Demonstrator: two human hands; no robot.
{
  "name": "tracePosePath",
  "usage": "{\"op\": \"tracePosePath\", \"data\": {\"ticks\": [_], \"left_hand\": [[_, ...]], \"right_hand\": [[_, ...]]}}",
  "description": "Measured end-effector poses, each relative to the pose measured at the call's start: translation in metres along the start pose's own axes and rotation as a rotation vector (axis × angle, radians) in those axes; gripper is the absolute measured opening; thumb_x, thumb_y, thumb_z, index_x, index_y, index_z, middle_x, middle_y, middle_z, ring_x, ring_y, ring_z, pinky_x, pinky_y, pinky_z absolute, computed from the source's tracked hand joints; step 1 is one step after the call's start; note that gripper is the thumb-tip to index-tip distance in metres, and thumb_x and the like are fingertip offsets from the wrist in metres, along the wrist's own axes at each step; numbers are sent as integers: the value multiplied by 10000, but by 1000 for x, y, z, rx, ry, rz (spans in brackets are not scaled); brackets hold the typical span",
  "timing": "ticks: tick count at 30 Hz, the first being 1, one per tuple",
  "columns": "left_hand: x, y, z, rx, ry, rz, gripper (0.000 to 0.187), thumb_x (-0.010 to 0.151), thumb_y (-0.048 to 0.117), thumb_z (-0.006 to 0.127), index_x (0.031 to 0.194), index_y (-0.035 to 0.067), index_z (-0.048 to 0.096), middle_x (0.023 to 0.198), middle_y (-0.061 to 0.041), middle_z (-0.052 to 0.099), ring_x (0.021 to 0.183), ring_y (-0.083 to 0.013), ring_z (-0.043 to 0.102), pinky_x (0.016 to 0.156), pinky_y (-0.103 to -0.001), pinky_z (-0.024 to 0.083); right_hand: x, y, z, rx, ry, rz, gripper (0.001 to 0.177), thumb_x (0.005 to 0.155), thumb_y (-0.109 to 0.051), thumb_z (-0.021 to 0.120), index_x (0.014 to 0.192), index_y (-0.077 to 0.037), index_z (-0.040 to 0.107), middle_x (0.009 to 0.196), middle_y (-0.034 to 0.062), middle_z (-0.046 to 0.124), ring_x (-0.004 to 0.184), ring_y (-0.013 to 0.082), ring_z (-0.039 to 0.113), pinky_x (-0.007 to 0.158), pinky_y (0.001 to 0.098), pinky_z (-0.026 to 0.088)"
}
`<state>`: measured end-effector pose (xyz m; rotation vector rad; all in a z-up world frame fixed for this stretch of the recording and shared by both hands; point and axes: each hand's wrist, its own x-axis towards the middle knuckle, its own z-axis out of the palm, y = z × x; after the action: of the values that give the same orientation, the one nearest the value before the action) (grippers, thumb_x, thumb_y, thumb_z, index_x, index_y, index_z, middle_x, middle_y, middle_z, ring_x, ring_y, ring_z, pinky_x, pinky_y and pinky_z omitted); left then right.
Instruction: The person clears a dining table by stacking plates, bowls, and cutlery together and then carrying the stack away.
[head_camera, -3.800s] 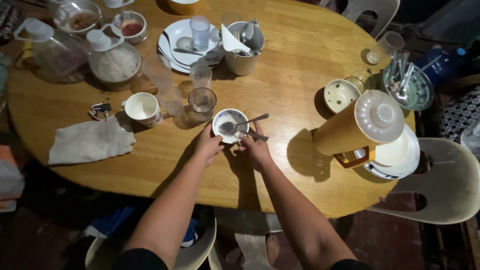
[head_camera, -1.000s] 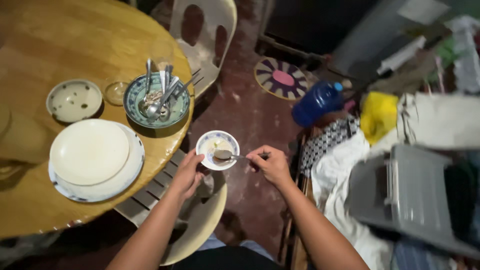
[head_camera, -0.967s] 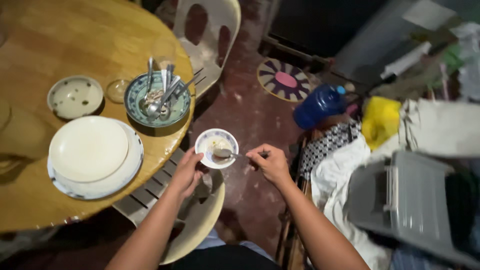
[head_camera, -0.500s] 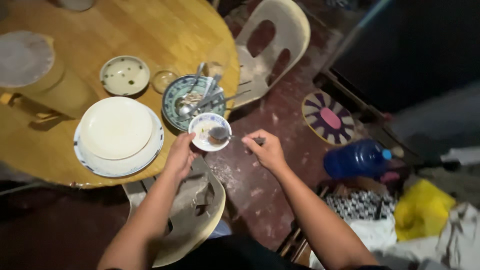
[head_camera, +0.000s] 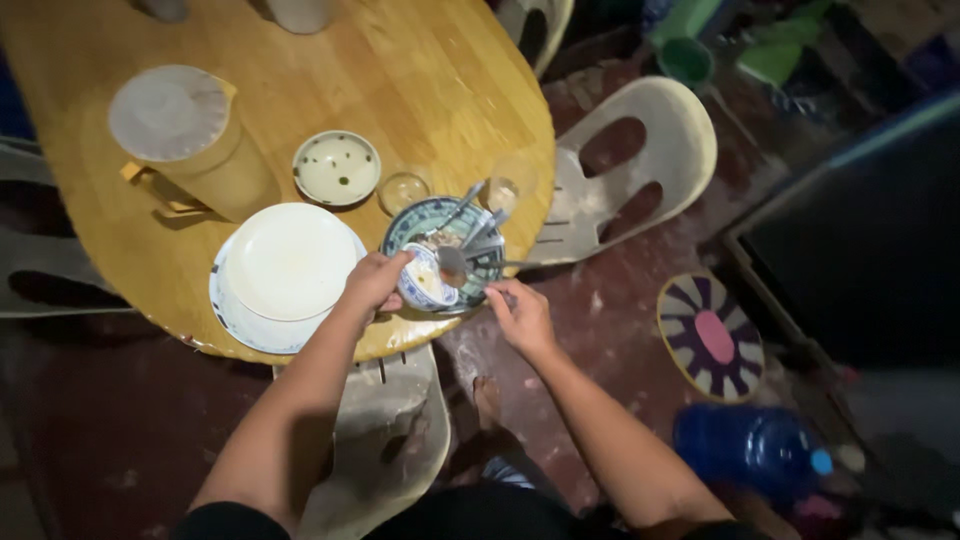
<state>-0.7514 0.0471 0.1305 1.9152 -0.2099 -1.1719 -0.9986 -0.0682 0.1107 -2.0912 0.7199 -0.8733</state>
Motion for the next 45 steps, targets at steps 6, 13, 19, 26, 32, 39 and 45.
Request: {"op": "tracePosePath", "data": {"ticks": [6,13,19,26,32,39,45], "left_hand": [[11,22,1,400,140,143,572,848,574,681,992,29,779,863,-186,768,818,-298,759,753,-367,576],[50,20,12,480,198,353,561,792,567,718,1099,101,776,943,-185,766,928,-330,742,851,-398,564],[51,40,17,500,167,256,577,786,584,707,1112,116,791,922,-215,772,886,-341,762,841,-402,577],[46,42,19,479,226,350,618,740,559,779,1148,94,774,1025,-207,756,965,-331,740,878,-384,565],[11,50,17,533,227,403,623,730,460,836,1235,110,731,1087,-206,742,996,-331,727,896,-377,550],[-10,61,20,455,136,482,638,679,306,876,1260,102,708,1190,-158,731,1044,-297,731,932,-341,544],[-11,48,15,512,149,766,675,636,150,889,1275,56,695,1322,-157,665,1172,-335,649,1008,-357,499]], "right_hand": [[25,15,-15,139,-79,79,210,945,-151,725,1106,-17,736,946,123,767,761,180,722,709,300,575],[78,19,-62,44,-341,-335,248,929,-53,742,1175,-37,724,986,143,734,829,281,720,740,333,563],[105,17,-70,58,-444,-591,382,887,48,701,1258,-44,682,1078,159,705,945,315,702,808,359,573],[112,37,-56,28,-609,-468,318,908,27,695,1215,-55,701,971,145,702,903,326,700,774,380,564],[111,33,-63,82,-532,-487,262,939,-18,703,1197,-61,707,985,147,702,883,310,699,756,367,565],[112,39,-57,89,-613,-503,314,915,30,655,1220,-33,692,1022,150,702,931,324,695,807,377,563],[104,42,-68,62,-570,-433,250,937,-10,681,1185,-36,703,998,151,701,890,329,693,767,377,554]]}}
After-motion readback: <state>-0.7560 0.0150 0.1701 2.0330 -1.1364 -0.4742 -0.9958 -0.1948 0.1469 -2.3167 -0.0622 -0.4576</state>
